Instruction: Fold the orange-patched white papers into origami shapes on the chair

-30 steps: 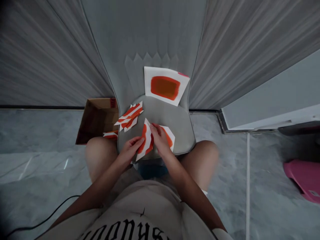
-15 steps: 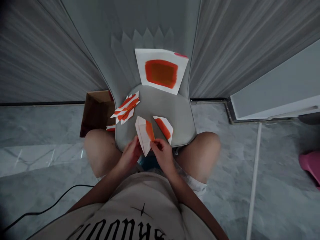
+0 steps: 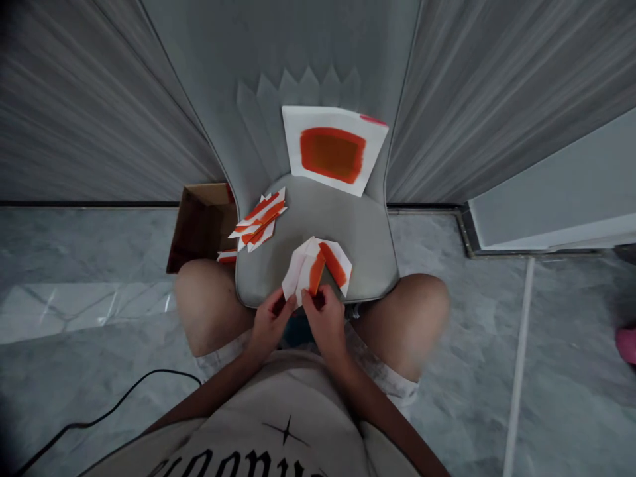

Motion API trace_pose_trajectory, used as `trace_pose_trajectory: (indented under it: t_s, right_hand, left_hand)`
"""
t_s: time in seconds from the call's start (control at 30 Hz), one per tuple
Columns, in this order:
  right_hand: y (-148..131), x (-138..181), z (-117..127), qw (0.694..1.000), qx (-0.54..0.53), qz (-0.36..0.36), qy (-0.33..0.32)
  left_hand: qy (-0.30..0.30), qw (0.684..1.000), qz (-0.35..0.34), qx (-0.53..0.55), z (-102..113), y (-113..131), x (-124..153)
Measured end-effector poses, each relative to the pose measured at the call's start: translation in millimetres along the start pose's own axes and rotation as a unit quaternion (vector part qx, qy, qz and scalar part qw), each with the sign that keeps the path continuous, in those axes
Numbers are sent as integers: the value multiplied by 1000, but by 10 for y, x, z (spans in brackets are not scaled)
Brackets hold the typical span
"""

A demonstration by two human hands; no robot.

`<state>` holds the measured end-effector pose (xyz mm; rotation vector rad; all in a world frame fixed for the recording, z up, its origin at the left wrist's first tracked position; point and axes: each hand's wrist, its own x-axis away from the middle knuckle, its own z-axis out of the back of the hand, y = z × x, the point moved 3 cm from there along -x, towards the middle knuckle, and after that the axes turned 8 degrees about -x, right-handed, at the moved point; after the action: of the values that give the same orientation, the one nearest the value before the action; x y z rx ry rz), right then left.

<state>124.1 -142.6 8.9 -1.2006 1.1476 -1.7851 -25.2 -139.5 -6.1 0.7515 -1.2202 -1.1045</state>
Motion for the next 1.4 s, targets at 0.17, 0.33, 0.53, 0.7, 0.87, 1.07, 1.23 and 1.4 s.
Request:
trace_pose_trajectory:
  t_s: [0.17,0.33,0.53,0.7,0.87,1.07,1.23,1.4]
  right_hand:
    - [37,-107,-59,999,-36,10,-10]
    - [-103,-224,-25,981,-181,-32,-59]
    - [-394,-560,205,978,-177,-82,-78]
    - [-512,-734,270,988,-110,-25,-103]
    - [-429,-728,259,991,-103,-2,-83]
    - [-409,-694,354,980,-145,9,-135]
    - [-431,-655,461,980,-139,13,-141]
    - [-346,-670,478,982,-127,14,-139]
  left_hand:
    - [17,996,-62,-56,6,79,-12]
    - [-15,999,1,45,0,37,-4]
    - [-34,996,42,75,83,78,53]
    - [17,995,36,88,226,127,33]
    - [84,990,21,113,318,99,-10]
    - [46,991,20,127,428,119,-80]
    - [5,986,30,166,486,112,-157]
    - [-6,969,74,237,403,143,-197]
